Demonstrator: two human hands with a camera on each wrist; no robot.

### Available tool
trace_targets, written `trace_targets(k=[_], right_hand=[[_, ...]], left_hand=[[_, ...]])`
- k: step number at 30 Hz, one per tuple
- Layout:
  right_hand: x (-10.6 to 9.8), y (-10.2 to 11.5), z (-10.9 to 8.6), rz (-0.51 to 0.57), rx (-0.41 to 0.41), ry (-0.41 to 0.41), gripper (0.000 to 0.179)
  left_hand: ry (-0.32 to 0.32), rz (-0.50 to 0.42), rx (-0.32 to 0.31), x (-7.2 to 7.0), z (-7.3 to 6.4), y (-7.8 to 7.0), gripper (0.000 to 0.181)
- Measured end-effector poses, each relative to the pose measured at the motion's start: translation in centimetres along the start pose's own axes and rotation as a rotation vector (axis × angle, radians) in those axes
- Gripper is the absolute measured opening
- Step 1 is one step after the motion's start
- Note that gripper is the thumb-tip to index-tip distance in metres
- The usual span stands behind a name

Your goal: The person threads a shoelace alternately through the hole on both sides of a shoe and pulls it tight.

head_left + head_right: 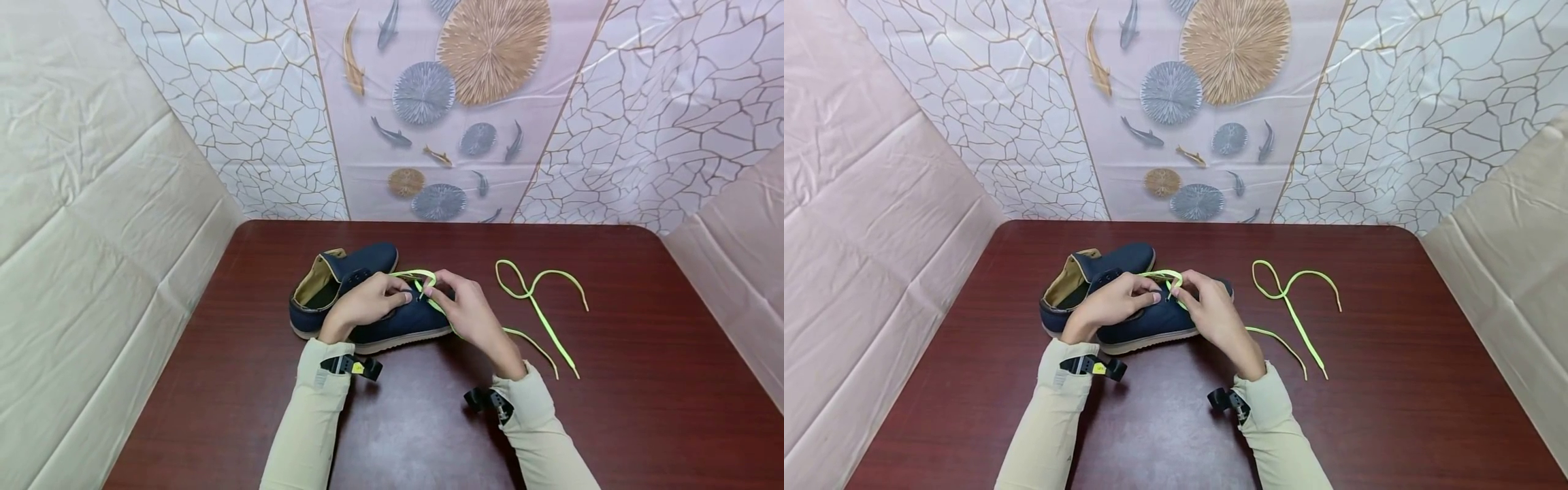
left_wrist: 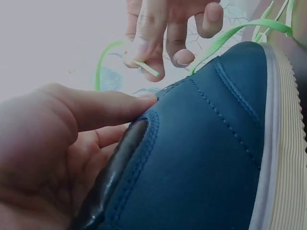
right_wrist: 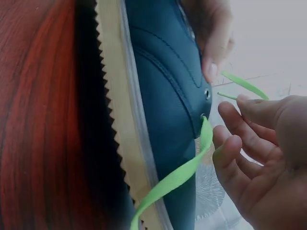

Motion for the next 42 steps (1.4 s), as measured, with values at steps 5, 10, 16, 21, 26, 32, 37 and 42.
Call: trace_targets(k=[5,10,16,21,26,32,37,42], right_hand=[[0.3,-0.2,0.0,-0.004,0.001,-0.014,0.006],[0.3,-0.3,0.1,-0.008,-0.023,-0.039,0.005],[0.1,-0.4,0.2,-0.019,-0.067,-0.056,0.007],[-0.2,-0.7,0.1,-0.041,-0.087,0.002,0.007],[-0.1,-0.5,0.1,-0.021,-0.133,0.057,0.007],[0.5,-0.6,0.2,-0.014,-0.143,0.084,0.007],[0.7,-0.7,0.0,-0.035,-0.181,0.098,0.014],[1.2,-1.2,-0.2,-0.043,-0.179,0.148,0.016]], left_hand=[[-0.010,-0.025,0.009,-0.1,0.0,0.1,0.019],[-0.018,-0.042,0.009,-0.2,-0.1,0.1,0.019],[-0.021,-0.070,-0.022,-0.3,-0.2,0.0,0.019],[-0.017,-0.070,-0.039,-0.3,-0.2,-0.1,0.020],[-0.028,-0.075,-0.060,-0.5,-0.3,0.0,0.019],[-0.020,-0.122,-0.051,-0.3,-0.4,0.1,0.026],[0.018,-0.117,-0.051,0.0,-0.4,-0.1,0.037],[0.061,0.048,-0.053,0.5,-0.2,-0.1,0.029]])
Point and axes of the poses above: each hand's wrist, its own z-axis towards the middle knuckle, its own x-axis out of the palm, y = z × x, the point moved 8 cm from there along z, towards the middle knuckle, and after that the axes turned 3 degrees about -z, right-handed, at the moved point
